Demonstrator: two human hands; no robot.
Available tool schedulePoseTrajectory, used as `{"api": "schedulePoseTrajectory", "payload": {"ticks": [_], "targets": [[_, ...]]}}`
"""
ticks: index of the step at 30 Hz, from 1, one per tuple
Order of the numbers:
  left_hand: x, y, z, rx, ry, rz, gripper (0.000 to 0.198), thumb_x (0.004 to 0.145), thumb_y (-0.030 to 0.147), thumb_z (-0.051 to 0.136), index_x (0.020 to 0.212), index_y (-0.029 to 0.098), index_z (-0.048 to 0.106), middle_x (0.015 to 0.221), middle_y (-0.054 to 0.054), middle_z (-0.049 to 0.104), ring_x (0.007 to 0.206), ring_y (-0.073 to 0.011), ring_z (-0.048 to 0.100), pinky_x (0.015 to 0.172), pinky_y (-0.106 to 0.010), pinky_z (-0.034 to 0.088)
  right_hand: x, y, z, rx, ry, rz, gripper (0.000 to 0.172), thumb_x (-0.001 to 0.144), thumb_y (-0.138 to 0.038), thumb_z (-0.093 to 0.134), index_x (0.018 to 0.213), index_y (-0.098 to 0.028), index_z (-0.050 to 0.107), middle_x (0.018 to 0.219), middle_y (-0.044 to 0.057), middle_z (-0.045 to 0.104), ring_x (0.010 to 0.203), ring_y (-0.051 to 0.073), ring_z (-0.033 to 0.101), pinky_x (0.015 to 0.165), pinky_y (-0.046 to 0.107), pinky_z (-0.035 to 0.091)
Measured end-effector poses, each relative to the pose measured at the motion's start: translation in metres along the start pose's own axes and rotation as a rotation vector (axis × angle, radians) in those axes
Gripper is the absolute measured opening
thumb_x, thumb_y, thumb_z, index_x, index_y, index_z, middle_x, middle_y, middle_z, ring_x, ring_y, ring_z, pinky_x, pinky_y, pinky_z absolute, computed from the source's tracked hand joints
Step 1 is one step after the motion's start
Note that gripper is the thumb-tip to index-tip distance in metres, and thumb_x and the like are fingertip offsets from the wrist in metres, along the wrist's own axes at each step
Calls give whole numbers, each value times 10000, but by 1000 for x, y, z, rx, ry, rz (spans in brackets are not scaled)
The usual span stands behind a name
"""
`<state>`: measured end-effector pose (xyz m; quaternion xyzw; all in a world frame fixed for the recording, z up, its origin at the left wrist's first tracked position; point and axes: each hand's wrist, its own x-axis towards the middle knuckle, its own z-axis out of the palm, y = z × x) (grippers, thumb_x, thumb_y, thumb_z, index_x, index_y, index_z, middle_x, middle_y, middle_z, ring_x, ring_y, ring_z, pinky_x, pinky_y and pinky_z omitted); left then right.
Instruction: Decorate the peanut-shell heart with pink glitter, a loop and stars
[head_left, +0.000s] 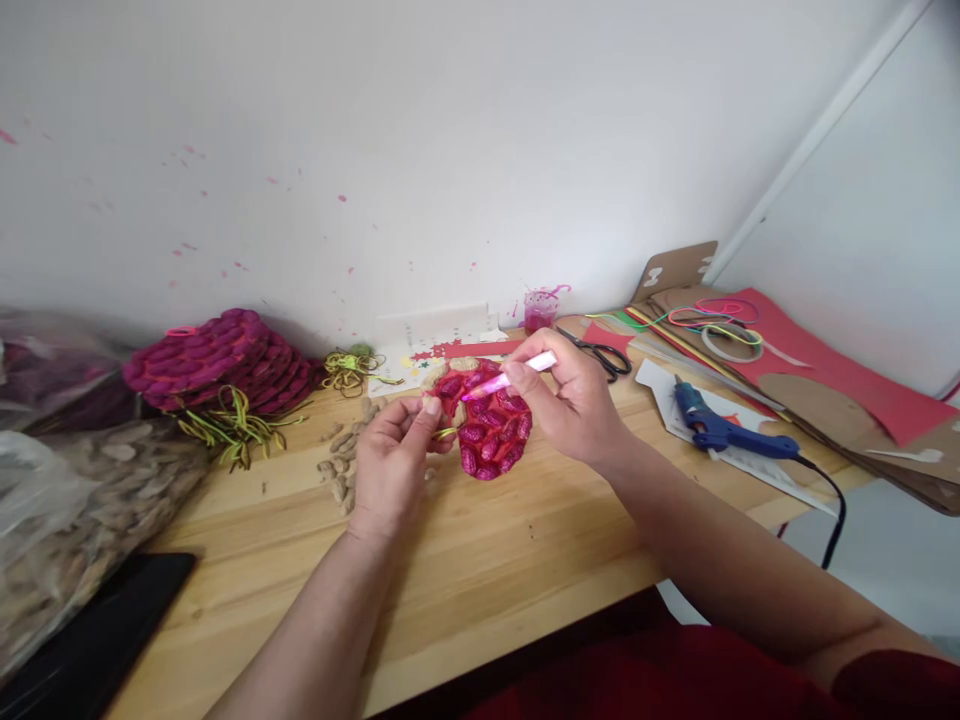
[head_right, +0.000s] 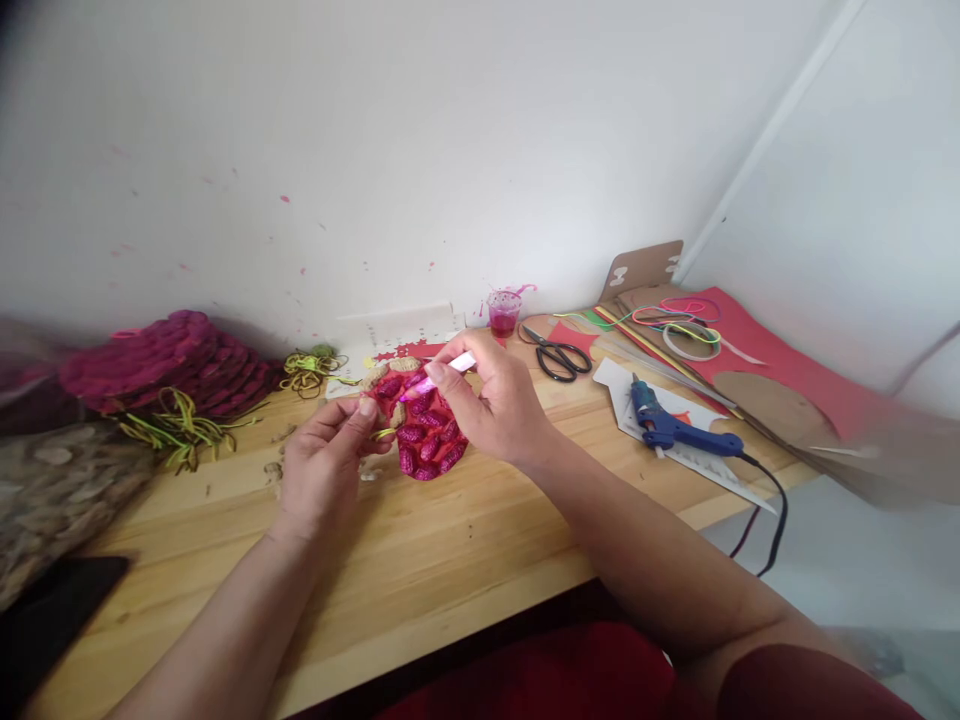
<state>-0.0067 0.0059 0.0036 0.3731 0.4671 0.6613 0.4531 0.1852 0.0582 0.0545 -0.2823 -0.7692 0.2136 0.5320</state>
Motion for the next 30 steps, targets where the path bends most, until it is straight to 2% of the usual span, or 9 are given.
{"api": "schedulePoseTrajectory", "payload": {"ticks": [6, 10, 15, 23, 30], "targets": [[3, 1, 2, -109, 46, -90, 430, 628, 459, 934, 774, 136, 689, 720, 10, 642, 566, -95, 602, 530, -205, 513, -1, -4, 3, -42, 6, -62, 120, 995, -237, 606, 881, -203, 588, 764, -9, 612, 707, 138, 582, 677, 299, 434], [3, 3, 3, -109, 60, -91, 427, 624, 447, 938, 787, 137, 695, 722, 5, 647, 586, -96, 596, 546, -206, 524, 0, -5, 3, -45, 33, -104, 94, 997, -230, 606, 905, -208, 611, 818, 9, 655, 766, 155, 614, 721, 310, 457], [3, 4, 2, -116, 66, -92, 415, 621, 436, 940, 755, 142, 679, 714, 16, 620, 587, -89, 579, 546, -200, 521, -2, -6, 4, -55, -20, -100, 100, 996, -249, 615, 904, -213, 631, 829, 21, 684, 778, 163, 630, 714, 307, 477], [2, -2, -1, 28, 32, 25, 339, 760, 453, 859, 836, 158, 710, 762, 4, 659, 632, -99, 594, 582, -204, 536, -1, -5, 5, -71, -16, -160, 89, 994, -241, 604, 911, -222, 631, 838, 38, 685, 812, 185, 631, 731, 325, 494], [1, -2, -2, 50, 41, 33, 343, 777, 454, 849, 842, 152, 701, 756, 1, 663, 628, -96, 591, 588, -201, 536, -2, -5, 4, -73, -32, -201, 89, 981, -226, 613, 894, -217, 630, 811, 36, 675, 795, 183, 616, 709, 317, 489]]}}
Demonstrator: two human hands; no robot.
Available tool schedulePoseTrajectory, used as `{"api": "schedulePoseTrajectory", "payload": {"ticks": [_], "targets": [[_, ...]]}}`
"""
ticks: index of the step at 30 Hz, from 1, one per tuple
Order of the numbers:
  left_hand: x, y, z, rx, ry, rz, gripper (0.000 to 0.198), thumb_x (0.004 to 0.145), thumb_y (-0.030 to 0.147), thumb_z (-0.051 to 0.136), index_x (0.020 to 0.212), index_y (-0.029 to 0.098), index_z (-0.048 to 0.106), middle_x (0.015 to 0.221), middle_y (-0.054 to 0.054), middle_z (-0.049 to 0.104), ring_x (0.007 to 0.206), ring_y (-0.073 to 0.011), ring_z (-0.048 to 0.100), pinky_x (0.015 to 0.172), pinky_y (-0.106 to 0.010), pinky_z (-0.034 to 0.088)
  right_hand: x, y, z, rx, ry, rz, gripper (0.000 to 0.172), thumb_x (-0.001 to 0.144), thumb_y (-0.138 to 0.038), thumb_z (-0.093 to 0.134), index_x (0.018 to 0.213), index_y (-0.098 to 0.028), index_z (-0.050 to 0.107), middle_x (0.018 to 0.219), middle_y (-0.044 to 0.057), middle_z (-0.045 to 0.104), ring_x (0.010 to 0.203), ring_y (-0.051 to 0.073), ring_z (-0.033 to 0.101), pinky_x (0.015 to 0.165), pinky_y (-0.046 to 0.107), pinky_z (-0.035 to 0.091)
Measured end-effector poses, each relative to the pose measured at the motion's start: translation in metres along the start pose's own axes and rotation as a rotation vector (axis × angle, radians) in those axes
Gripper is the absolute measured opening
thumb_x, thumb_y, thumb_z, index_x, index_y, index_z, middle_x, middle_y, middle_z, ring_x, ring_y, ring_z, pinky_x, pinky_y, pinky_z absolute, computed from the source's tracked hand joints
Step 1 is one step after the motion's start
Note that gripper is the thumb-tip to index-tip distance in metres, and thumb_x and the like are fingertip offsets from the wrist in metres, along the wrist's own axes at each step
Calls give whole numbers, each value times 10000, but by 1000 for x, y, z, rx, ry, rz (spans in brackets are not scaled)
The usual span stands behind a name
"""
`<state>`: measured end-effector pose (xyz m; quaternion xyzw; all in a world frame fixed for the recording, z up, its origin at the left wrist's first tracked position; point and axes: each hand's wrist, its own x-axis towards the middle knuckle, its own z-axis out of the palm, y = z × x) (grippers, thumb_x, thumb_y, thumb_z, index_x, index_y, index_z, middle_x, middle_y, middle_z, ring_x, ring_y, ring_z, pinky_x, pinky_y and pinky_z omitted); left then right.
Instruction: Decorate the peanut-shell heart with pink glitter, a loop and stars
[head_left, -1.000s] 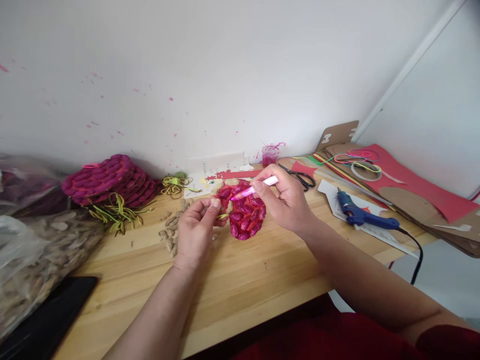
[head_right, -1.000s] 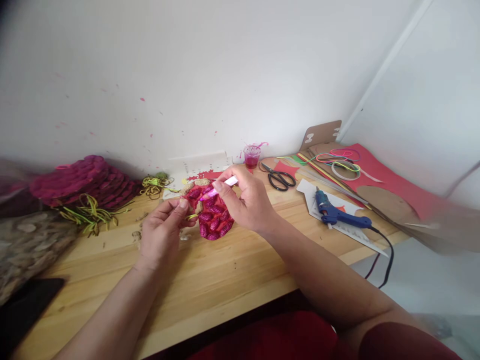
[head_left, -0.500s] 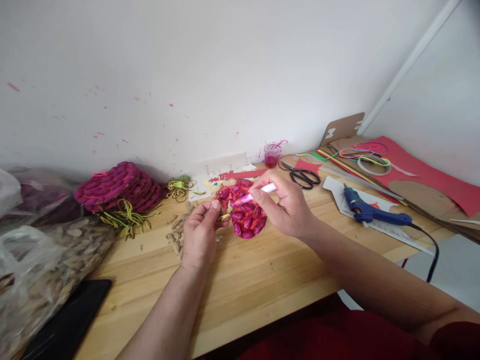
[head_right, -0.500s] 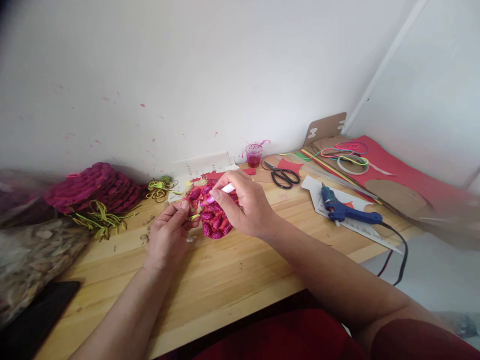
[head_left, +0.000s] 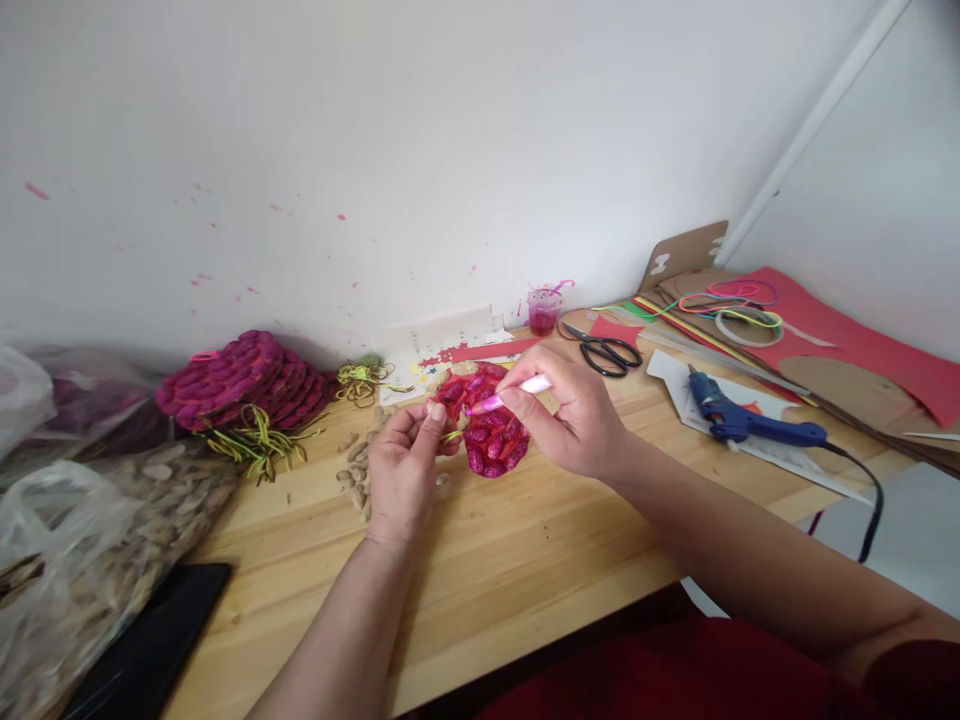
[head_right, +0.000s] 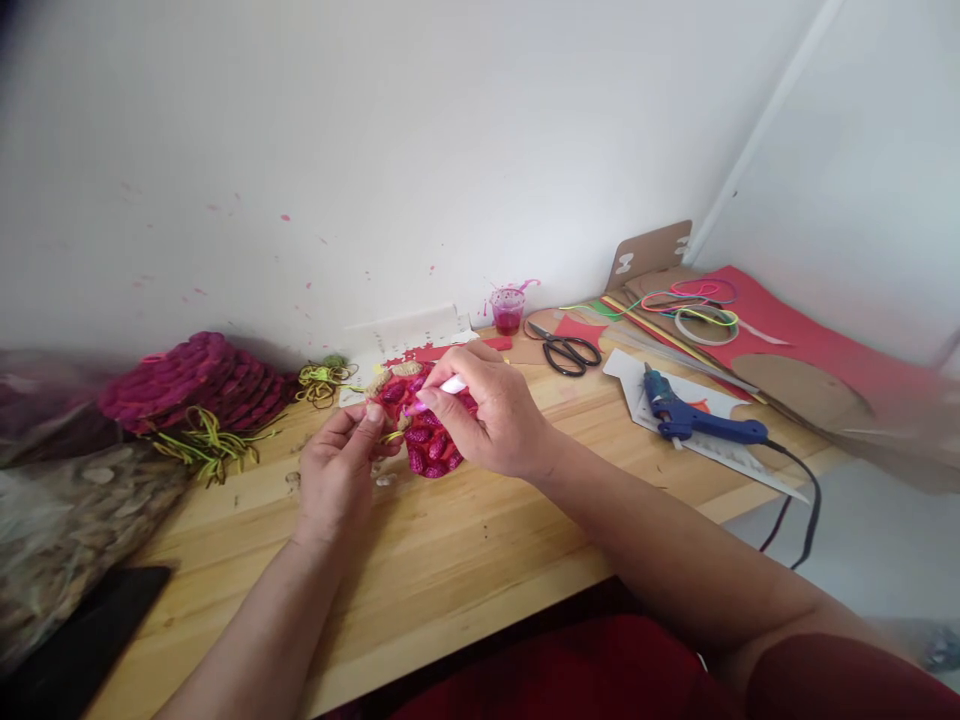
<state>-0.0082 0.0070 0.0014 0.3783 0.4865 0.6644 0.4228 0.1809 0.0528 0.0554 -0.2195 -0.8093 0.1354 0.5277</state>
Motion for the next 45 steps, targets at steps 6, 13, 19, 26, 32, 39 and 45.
{"api": "schedulePoseTrajectory", "payload": {"ticks": [6, 13, 19, 26, 32, 39, 45], "targets": [[0, 0, -1, 17, -11, 1, 350, 774, 465, 848, 843, 153, 707, 755, -6, 676, 619, -101, 600, 581, -207, 532, 0, 0, 0, -15, -9, 4, 94, 980, -233, 611, 887, -222, 620, 799, 31, 675, 768, 182, 622, 721, 332, 490], [-1, 1, 0, 28, 5, 9, 355, 762, 479, 853, 845, 160, 719, 767, -7, 675, 635, -104, 601, 596, -214, 540, 1, 0, 0, -26, 18, 0, 96, 984, -229, 604, 891, -219, 627, 809, 42, 680, 789, 189, 620, 731, 335, 488], [0, 1, -1, 43, 6, 17, 368, 761, 495, 847, 848, 163, 714, 765, -6, 673, 634, -109, 603, 601, -223, 544, 1, -1, 0, -20, 21, -4, 98, 988, -240, 603, 891, -231, 614, 803, 34, 679, 782, 190, 620, 726, 341, 487], [0, 2, 0, 24, 9, 4, 356, 755, 471, 854, 840, 157, 708, 759, -4, 664, 623, -102, 595, 588, -216, 537, 1, -1, 1, 6, -22, -24, 103, 981, -244, 611, 880, -223, 626, 785, 37, 675, 755, 190, 611, 723, 348, 486], [0, 7, 2, 44, 37, -17, 388, 714, 484, 867, 807, 151, 690, 729, 3, 653, 576, -98, 581, 548, -215, 509, 1, -1, 1, 15, -38, -53, 94, 986, -248, 607, 895, -230, 621, 797, 36, 692, 779, 199, 612, 748, 364, 490], [-2, 8, 1, 131, 30, 9, 386, 747, 504, 838, 818, 158, 684, 752, -6, 675, 595, -111, 609, 565, -228, 524, 1, -1, 2, 20, -55, -62, 86, 986, -242, 615, 900, -232, 617, 808, 36, 701, 787, 202, 603, 767, 372, 488], [-4, 7, 1, 169, 11, 39, 378, 775, 496, 825, 857, 150, 694, 765, -18, 692, 619, -123, 626, 578, -235, 546, 1, -2, 2, 44, -101, -76, 75, 977, -230, 632, 903, -228, 623, 824, 34, 706, 802, 198, 602, 774, 366, 490]]}}
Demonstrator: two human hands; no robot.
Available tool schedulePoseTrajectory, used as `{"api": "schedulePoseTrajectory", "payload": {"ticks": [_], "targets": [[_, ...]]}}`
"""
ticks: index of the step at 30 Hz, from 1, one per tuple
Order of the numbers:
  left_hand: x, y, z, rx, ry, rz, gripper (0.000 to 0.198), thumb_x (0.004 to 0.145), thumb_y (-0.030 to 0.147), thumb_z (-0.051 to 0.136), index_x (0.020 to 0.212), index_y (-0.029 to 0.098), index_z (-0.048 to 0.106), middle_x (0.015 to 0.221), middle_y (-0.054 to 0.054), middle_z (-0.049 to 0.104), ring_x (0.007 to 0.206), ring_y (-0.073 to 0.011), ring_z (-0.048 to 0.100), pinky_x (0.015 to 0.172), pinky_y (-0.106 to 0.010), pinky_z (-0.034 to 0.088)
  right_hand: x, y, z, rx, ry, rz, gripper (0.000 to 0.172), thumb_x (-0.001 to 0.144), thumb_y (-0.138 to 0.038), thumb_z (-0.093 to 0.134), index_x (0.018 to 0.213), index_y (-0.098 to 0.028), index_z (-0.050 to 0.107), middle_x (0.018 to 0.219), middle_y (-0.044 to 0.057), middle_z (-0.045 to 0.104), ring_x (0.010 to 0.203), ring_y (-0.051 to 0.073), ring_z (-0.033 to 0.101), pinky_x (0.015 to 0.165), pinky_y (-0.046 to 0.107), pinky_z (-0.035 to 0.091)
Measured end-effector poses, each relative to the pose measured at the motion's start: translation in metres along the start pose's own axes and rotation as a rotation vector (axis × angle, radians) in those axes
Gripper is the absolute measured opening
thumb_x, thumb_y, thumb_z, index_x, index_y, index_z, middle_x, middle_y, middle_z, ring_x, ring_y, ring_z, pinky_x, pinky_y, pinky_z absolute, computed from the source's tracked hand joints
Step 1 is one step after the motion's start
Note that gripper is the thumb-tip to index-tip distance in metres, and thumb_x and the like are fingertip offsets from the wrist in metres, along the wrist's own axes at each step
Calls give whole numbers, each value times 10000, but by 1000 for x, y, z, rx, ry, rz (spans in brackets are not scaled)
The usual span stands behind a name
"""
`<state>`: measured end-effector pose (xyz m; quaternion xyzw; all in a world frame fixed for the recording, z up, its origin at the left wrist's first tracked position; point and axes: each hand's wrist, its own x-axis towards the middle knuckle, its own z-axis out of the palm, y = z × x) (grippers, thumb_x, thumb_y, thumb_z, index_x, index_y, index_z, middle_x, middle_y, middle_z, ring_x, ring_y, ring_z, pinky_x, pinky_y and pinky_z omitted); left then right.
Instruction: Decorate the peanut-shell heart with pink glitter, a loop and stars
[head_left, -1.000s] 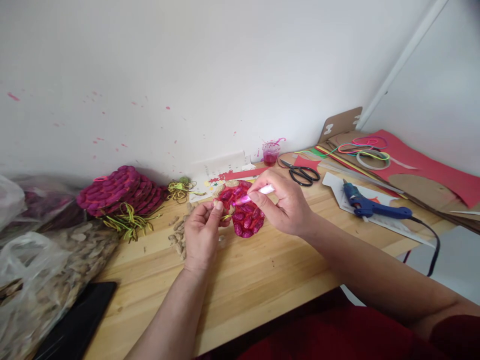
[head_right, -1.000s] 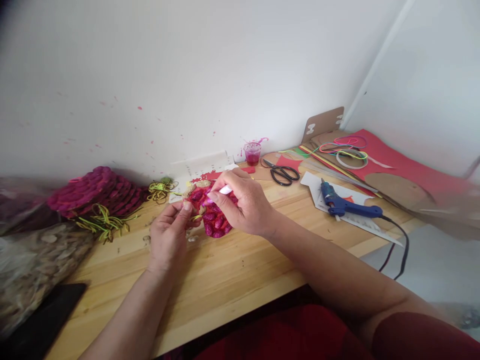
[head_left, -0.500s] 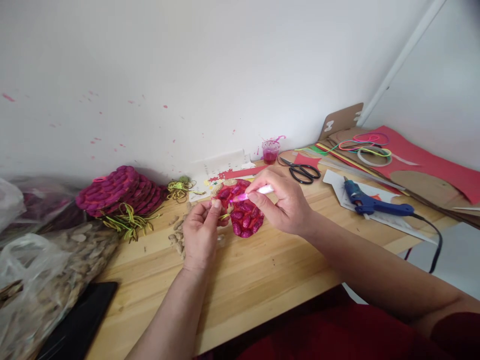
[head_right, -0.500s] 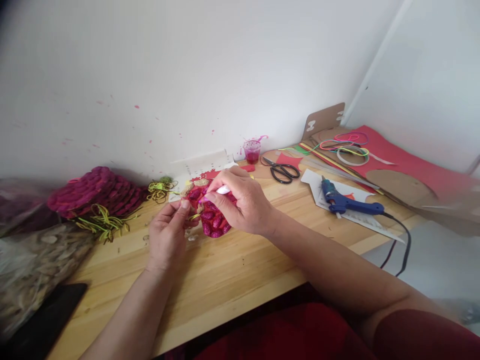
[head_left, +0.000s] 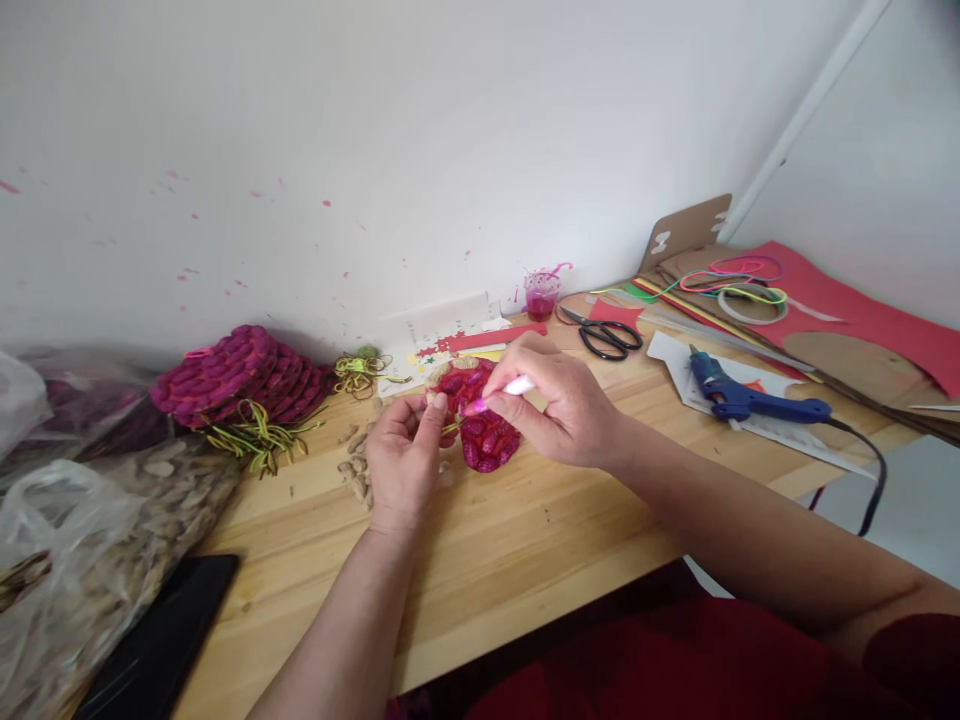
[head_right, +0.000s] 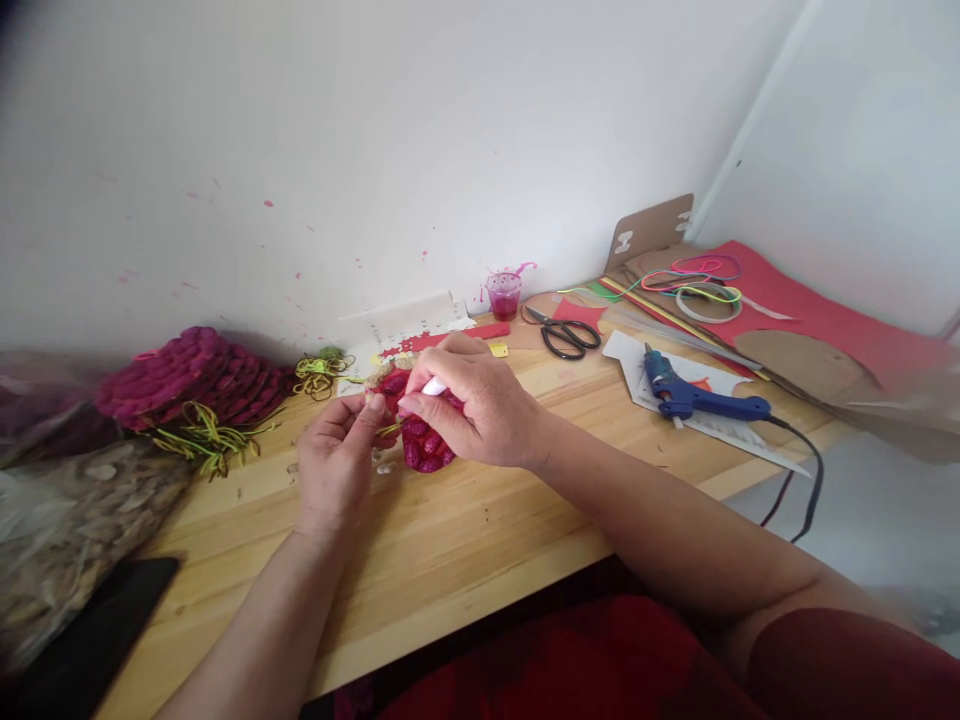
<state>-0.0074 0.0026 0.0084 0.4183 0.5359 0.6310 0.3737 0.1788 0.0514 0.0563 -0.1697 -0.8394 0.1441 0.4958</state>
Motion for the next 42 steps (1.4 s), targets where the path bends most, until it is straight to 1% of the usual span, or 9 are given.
{"api": "schedulePoseTrajectory", "payload": {"ticks": [3, 8, 12, 14, 17, 24, 31, 37, 42], "targets": [[-1, 2, 1, 22, 16, 22, 373, 777, 495, 820, 866, 154, 699, 771, -20, 701, 631, -131, 639, 580, -238, 552, 0, 0, 0, -21, 23, -7, 72, 976, -224, 633, 906, -235, 620, 821, 27, 705, 796, 198, 596, 774, 368, 485], [-2, 5, 3, 37, 10, 14, 383, 753, 498, 830, 849, 151, 702, 780, -30, 715, 620, -130, 642, 571, -238, 558, 0, 0, 0, -8, -25, -3, 84, 976, -222, 638, 894, -223, 622, 807, 26, 696, 799, 192, 590, 785, 359, 479], [-2, 5, 4, 49, 18, 35, 392, 753, 508, 828, 847, 150, 700, 778, -31, 712, 630, -134, 646, 575, -243, 565, 0, 0, 0, -26, 15, 0, 80, 974, -218, 639, 896, -215, 626, 809, 25, 699, 783, 188, 586, 792, 359, 469], [-2, 4, 3, 53, 18, 37, 406, 740, 524, 832, 837, 152, 699, 775, -34, 713, 632, -141, 649, 572, -249, 564, 1, 0, 0, -22, -2, -4, 85, 971, -225, 644, 890, -209, 628, 810, 29, 700, 792, 191, 589, 794, 358, 466], [0, 2, 2, 41, 15, 26, 408, 742, 528, 833, 842, 153, 705, 774, -33, 711, 635, -139, 649, 572, -245, 558, 1, 1, -1, 9, -36, 13, 92, 972, -236, 642, 885, -208, 631, 812, 33, 696, 792, 190, 594, 778, 348, 468], [4, -1, 0, -106, 3, -65, 382, 722, 478, 865, 795, 147, 689, 715, 11, 653, 536, -91, 581, 517, -208, 509, 0, 8, -6, 67, -21, 105, 102, 986, -249, 621, 900, -195, 632, 814, 31, 674, 774, 171, 605, 735, 320, 461], [4, -6, -1, -98, -43, -48, 352, 756, 474, 850, 794, 157, 703, 722, 5, 648, 568, -96, 568, 512, -199, 490, 0, 13, -8, 114, 17, 186, 126, 985, -264, 624, 884, -190, 613, 786, 1, 650, 723, 141, 590, 702, 293, 439], [4, -9, -1, -125, -49, -64, 356, 742, 478, 863, 785, 160, 708, 710, 8, 631, 572, -93, 553, 512, -191, 477, 0, 17, -10, 73, 49, 244, 147, 986, -298, 619, 879, -199, 596, 774, 1, 632, 722, 156, 579, 701, 312, 429], [4, -6, -1, -149, -64, -104, 384, 710, 494, 882, 783, 155, 716, 712, -1, 636, 577, -94, 546, 516, -192, 471, 0, 16, -10, 79, 22, 209, 161, 985, -323, 629, 881, -202, 602, 792, 6, 647, 734, 156, 584, 715, 313, 431]]}}
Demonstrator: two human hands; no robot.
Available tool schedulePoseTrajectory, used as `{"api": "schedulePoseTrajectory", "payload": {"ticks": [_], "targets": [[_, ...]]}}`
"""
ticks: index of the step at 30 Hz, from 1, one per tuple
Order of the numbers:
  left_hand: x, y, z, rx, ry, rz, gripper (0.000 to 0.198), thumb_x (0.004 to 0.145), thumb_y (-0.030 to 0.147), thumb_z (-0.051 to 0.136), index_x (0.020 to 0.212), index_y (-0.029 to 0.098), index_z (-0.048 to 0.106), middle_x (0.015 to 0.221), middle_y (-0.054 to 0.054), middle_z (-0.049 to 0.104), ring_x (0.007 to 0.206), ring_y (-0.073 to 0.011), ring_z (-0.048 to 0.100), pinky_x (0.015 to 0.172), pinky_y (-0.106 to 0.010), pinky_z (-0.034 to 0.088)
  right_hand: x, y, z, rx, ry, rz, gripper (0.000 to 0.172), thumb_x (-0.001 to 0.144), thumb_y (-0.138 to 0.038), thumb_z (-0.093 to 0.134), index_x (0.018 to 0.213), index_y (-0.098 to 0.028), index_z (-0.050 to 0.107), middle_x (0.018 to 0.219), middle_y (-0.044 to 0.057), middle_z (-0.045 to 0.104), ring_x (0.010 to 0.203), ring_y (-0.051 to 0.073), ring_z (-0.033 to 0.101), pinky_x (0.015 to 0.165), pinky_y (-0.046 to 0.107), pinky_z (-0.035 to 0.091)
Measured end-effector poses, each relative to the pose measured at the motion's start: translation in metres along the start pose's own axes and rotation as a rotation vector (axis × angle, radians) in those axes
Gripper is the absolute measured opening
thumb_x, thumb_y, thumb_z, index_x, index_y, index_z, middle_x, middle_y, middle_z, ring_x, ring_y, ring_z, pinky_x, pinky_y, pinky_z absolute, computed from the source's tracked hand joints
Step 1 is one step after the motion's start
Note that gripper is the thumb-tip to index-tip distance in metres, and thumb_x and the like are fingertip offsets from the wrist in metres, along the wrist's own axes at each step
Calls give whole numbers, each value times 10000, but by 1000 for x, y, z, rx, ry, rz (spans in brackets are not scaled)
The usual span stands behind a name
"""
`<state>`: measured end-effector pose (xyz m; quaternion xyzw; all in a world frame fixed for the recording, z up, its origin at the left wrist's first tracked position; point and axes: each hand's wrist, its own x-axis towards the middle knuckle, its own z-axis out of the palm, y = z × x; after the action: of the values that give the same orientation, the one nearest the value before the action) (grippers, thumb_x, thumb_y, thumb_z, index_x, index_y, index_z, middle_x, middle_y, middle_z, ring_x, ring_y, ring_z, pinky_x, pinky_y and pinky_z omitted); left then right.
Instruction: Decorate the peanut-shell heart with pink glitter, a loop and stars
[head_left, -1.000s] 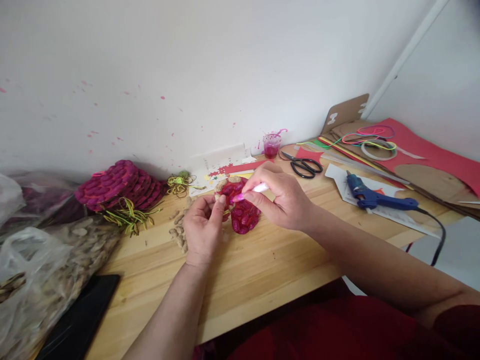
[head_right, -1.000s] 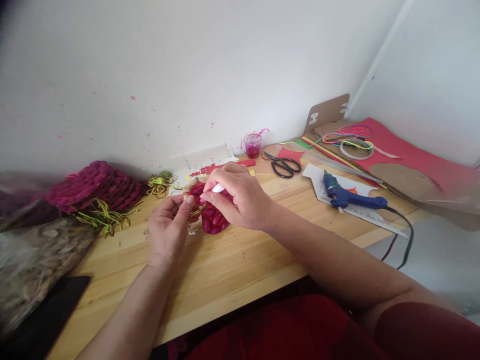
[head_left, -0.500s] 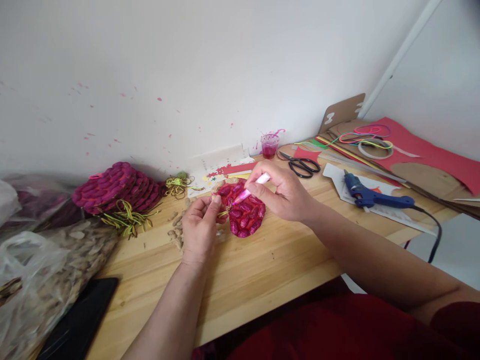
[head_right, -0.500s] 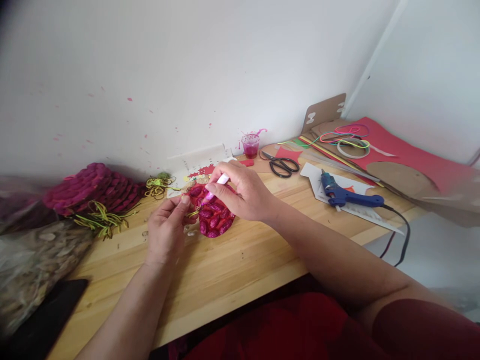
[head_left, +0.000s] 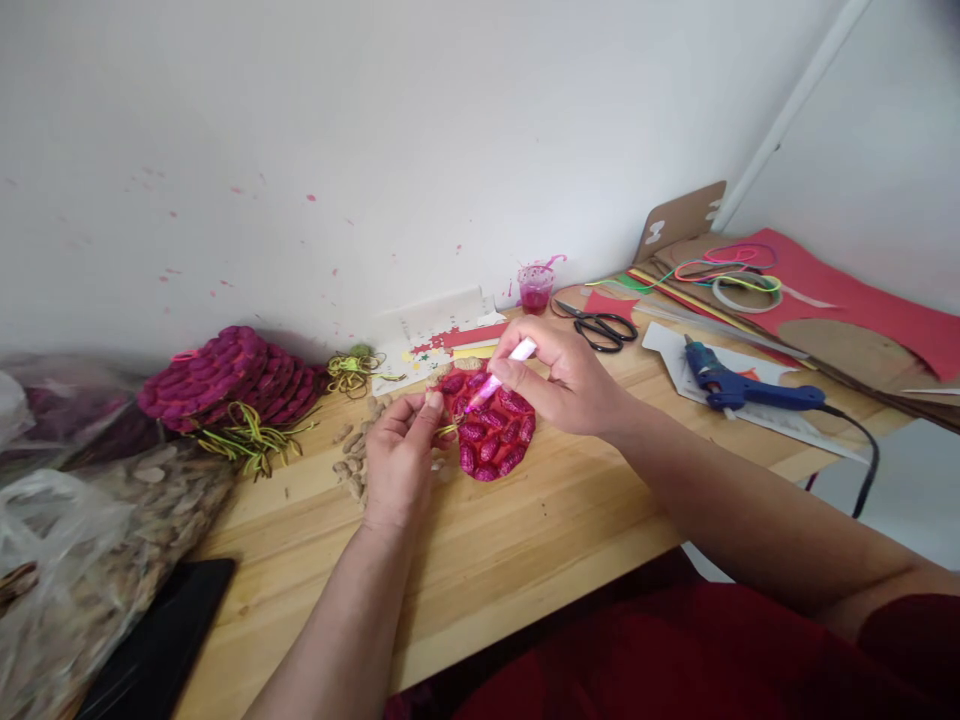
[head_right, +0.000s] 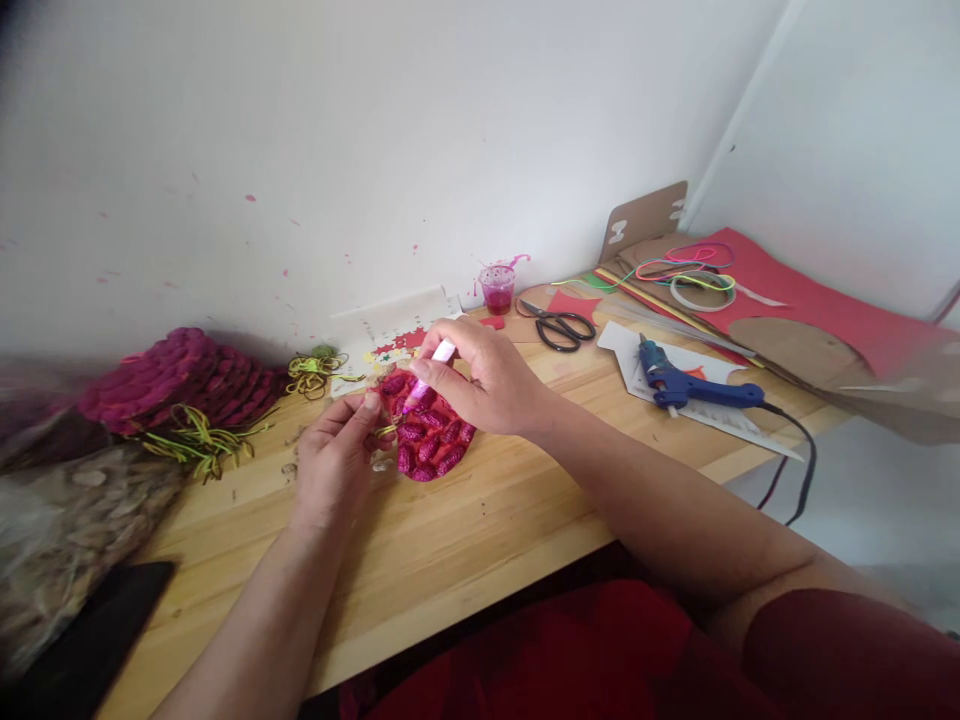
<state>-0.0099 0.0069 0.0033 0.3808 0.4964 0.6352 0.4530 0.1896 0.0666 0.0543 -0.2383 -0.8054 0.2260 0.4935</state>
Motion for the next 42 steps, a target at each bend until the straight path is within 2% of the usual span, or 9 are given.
{"api": "schedulePoseTrajectory", "payload": {"ticks": [3, 8, 13, 17, 22, 32, 42], "targets": [[0, 1, 1, -3, 5, -6, 388, 697, 492, 890, 771, 156, 712, 706, 5, 626, 575, -92, 541, 517, -194, 473, 0, -1, 1, -25, 55, -4, 166, 989, -323, 618, 875, -206, 589, 804, 12, 641, 756, 164, 583, 730, 320, 431], [0, 0, 1, -20, -6, -46, 400, 691, 495, 893, 784, 149, 715, 689, 9, 631, 541, -84, 551, 507, -191, 465, 0, -1, 1, 9, 3, 2, 166, 984, -307, 617, 858, -205, 585, 756, -6, 621, 710, 151, 575, 697, 308, 426], [1, 0, 1, -37, -4, -56, 404, 667, 484, 908, 779, 145, 718, 684, 10, 637, 527, -81, 554, 497, -189, 457, 0, -1, 0, -80, 70, 6, 158, 977, -309, 609, 859, -211, 571, 793, 13, 634, 750, 169, 584, 726, 324, 435], [1, 0, 2, -59, 3, -70, 401, 651, 473, 916, 761, 144, 714, 674, 12, 637, 511, -77, 555, 491, -188, 465, 0, -2, 1, -90, 54, -41, 146, 976, -287, 610, 855, -213, 572, 771, 7, 640, 727, 164, 580, 714, 319, 435], [1, 1, 2, -89, 11, -82, 390, 631, 451, 922, 739, 143, 708, 656, 19, 625, 496, -75, 551, 490, -191, 472, -1, -3, 4, -111, 93, -49, 135, 981, -288, 608, 869, -218, 580, 804, 23, 669, 769, 181, 611, 741, 336, 449], [3, 3, 4, -142, 87, -122, 441, 526, 435, 958, 707, 140, 685, 666, 21, 635, 511, -78, 561, 488, -193, 488, -6, -10, 16, -221, 152, -90, 152, 961, -271, 621, 829, -198, 606, 777, 52, 653, 781, 209, 591, 770, 377, 427], [2, 5, 4, -168, 112, -131, 453, 509, 430, 965, 705, 143, 673, 650, 24, 630, 509, -76, 573, 492, -184, 494, -8, -14, 20, -189, 152, -66, 141, 973, -266, 613, 842, -225, 584, 799, 32, 663, 787, 198, 598, 746, 354, 441]]}}
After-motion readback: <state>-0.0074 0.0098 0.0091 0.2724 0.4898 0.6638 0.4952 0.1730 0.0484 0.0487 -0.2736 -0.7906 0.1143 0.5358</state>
